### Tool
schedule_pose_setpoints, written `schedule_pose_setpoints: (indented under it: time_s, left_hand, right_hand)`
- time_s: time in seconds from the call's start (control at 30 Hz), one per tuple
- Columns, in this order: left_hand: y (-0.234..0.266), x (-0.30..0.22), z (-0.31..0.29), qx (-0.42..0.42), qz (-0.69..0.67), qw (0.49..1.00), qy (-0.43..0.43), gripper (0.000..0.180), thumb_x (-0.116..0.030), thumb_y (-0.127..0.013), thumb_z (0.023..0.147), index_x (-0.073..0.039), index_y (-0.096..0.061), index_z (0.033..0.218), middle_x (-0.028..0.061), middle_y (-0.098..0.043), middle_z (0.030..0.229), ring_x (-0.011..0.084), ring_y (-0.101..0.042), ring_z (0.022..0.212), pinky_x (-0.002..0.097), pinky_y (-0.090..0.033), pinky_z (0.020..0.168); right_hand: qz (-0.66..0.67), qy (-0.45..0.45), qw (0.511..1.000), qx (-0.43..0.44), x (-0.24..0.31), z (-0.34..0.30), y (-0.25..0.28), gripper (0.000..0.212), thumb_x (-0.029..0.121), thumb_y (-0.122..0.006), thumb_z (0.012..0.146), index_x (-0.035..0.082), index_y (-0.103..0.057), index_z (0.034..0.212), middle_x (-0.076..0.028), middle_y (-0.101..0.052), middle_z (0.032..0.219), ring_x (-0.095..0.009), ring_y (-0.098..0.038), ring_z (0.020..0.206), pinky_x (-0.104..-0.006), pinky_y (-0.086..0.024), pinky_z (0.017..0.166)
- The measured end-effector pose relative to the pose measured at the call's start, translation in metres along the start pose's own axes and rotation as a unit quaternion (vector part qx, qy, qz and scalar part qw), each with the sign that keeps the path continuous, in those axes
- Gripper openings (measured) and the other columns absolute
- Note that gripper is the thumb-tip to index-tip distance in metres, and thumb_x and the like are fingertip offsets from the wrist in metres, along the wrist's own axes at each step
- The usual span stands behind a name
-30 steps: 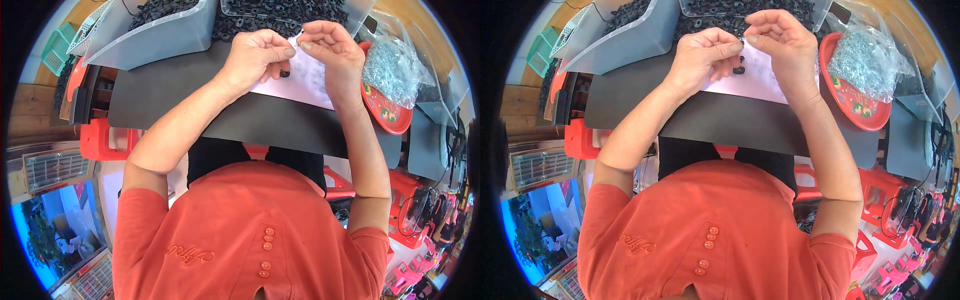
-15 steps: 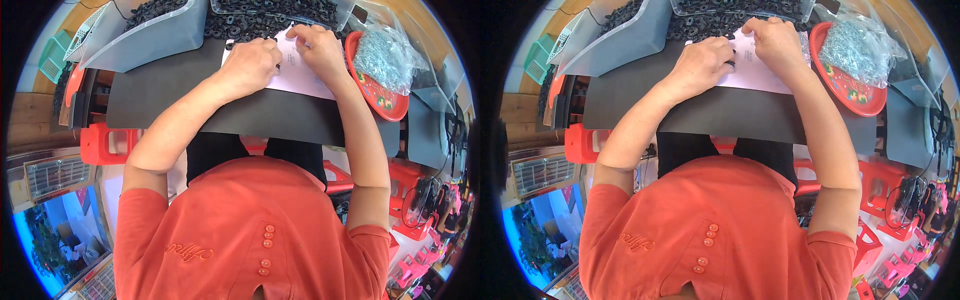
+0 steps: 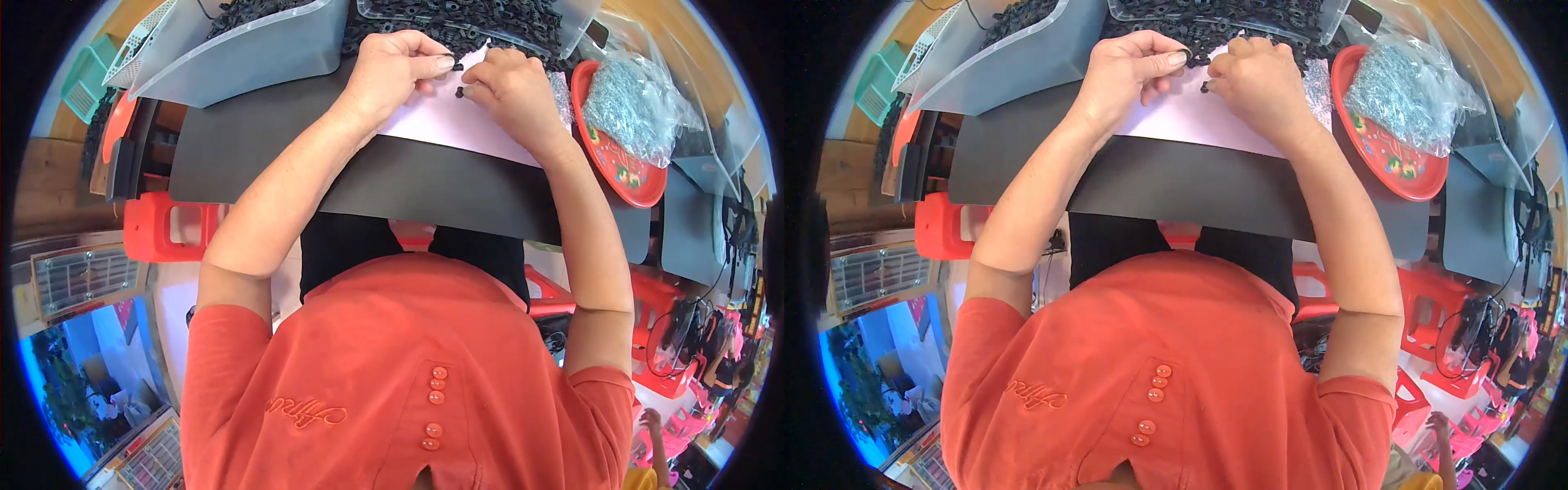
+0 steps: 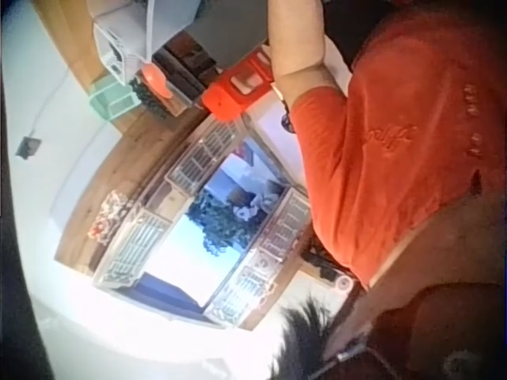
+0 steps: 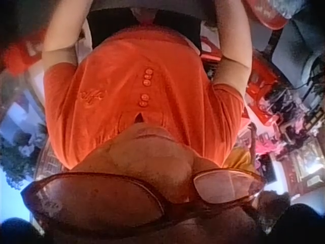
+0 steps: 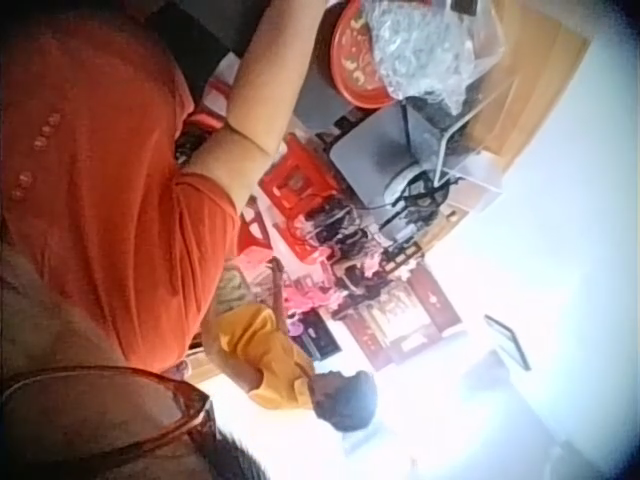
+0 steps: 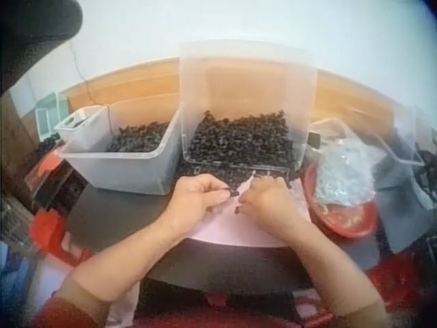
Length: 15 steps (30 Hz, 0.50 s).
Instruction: Manual assembly of small black plastic rings onto a template or other components at a workbench.
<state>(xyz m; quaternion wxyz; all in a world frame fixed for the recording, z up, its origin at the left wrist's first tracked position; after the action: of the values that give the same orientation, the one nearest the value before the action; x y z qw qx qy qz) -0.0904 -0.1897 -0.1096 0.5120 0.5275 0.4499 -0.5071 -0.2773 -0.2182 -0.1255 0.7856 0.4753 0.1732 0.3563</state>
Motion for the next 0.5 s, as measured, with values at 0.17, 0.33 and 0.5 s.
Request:
schedule_pose_setpoints:
  time_s: [0.17,0.33,0.5]
  left_hand:
    - [0.005,0.003,-0.001,0.02,-0.087,0.996,0.032,0.011,-0.007,-0.063,0.087,0.002,-0.063,0.093,0.0068,-0.064,0.076,0.009,-0.055,0.059,0.0212,-0.04,0.046]
    - [-0.001,0.007,0.004,0.05,-0.134,0.989,0.036,0.012,-0.005,-0.062,0.087,0.004,-0.062,0.095,0.0092,-0.064,0.077,0.0108,-0.056,0.059,0.0217,-0.041,0.046]
    - [-0.003,0.009,0.002,0.056,-0.142,0.988,0.028,0.013,-0.004,-0.062,0.087,0.005,-0.062,0.096,0.0101,-0.065,0.078,0.0111,-0.057,0.059,0.0209,-0.042,0.046]
  right_hand:
    - [-0.009,-0.027,0.998,0.052,0.006,0.001,0.014,0.014,0.021,-0.069,0.072,0.009,-0.069,0.081,-0.007,-0.063,0.087,-0.027,-0.059,0.089,-0.0402,-0.042,0.077]
    - [-0.004,-0.042,0.996,0.073,0.003,-0.004,0.014,0.015,0.014,-0.067,0.071,0.007,-0.069,0.084,-0.009,-0.063,0.089,-0.028,-0.059,0.092,-0.0418,-0.041,0.079]
    - [-0.012,-0.034,0.997,0.066,0.002,-0.005,0.015,0.014,0.01,-0.064,0.072,0.007,-0.069,0.085,-0.009,-0.063,0.09,-0.028,-0.059,0.092,-0.0423,-0.041,0.078]
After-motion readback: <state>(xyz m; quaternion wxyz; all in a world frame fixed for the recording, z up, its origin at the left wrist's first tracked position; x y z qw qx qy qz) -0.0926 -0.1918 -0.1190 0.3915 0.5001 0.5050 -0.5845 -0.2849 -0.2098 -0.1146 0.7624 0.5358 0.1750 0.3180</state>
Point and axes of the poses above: each hand's wrist, its own z-axis towards the middle knuckle, its own y-axis out of the back of the hand, x = y × z, the point moved 1 cm from there along z, towards the middle knuckle
